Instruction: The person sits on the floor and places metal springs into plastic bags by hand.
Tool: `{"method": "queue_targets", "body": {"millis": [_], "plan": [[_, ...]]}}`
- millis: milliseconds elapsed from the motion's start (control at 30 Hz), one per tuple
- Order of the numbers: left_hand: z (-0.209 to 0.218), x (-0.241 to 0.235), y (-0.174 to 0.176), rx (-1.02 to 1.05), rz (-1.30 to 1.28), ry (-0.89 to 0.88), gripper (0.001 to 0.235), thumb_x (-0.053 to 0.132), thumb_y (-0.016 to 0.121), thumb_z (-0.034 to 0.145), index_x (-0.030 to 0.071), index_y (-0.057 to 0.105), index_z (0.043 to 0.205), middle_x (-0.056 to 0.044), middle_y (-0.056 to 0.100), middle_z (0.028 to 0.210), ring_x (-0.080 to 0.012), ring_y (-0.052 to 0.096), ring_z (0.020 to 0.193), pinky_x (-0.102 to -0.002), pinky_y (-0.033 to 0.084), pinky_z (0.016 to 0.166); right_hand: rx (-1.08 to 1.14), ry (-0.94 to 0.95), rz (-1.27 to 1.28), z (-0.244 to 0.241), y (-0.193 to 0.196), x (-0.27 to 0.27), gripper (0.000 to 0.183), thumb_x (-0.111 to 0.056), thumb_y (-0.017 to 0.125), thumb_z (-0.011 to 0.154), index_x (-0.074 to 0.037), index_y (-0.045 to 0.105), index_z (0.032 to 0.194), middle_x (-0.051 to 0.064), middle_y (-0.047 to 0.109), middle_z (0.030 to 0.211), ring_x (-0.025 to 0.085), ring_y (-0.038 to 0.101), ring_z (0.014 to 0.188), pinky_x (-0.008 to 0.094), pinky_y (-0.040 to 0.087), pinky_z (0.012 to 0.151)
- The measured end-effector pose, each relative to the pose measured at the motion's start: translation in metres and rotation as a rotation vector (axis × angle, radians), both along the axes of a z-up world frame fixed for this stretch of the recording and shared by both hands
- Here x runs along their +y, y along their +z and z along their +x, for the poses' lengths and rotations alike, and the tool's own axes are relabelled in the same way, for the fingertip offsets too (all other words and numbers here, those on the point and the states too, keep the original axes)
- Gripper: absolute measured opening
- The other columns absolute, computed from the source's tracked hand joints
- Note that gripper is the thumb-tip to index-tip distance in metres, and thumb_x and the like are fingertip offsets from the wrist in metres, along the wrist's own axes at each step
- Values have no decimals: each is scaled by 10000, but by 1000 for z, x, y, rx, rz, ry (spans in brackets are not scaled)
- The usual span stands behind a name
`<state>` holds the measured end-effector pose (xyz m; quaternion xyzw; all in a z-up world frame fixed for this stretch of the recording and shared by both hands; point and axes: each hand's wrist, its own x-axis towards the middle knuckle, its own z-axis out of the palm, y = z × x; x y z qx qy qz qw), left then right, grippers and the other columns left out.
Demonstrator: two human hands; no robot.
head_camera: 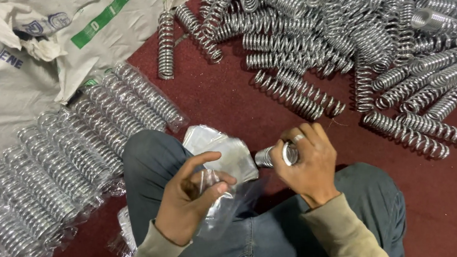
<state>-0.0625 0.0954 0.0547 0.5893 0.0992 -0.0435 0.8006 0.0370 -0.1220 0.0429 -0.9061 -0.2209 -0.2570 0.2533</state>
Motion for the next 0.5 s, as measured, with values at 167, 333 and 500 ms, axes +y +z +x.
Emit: {"method": "queue_targets", "body": {"millis": [167,333,500], "plan": [[1,-4,21,92,195,135,337,162,845,819,100,780,1144,82,364,475,-46,243,401,-228,211,360,84,-70,-54,8,-28,8,164,-212,668,897,-79,658,801,43,590,804,251,507,797,424,448,516],[1,-14,34,-42,163,120,456,80,881,734,84,723,1161,-99,834,781,-111,721,670,-245,576,656,231,87,242,-8,14,6,330,-444,690,909,-157,746,1063,5,697,1165,229,508,1157,401,371,986],[-8,-10,58,-331,65,-112,436,150,657,961,53,553,1373,-182,741,1233,-271,747,1107,-401,622,1012,771,568,679,-47,61,16,564,-437,647,943,-78,562,1370,111,710,1245,236,711,1146,373,576,1002]]}}
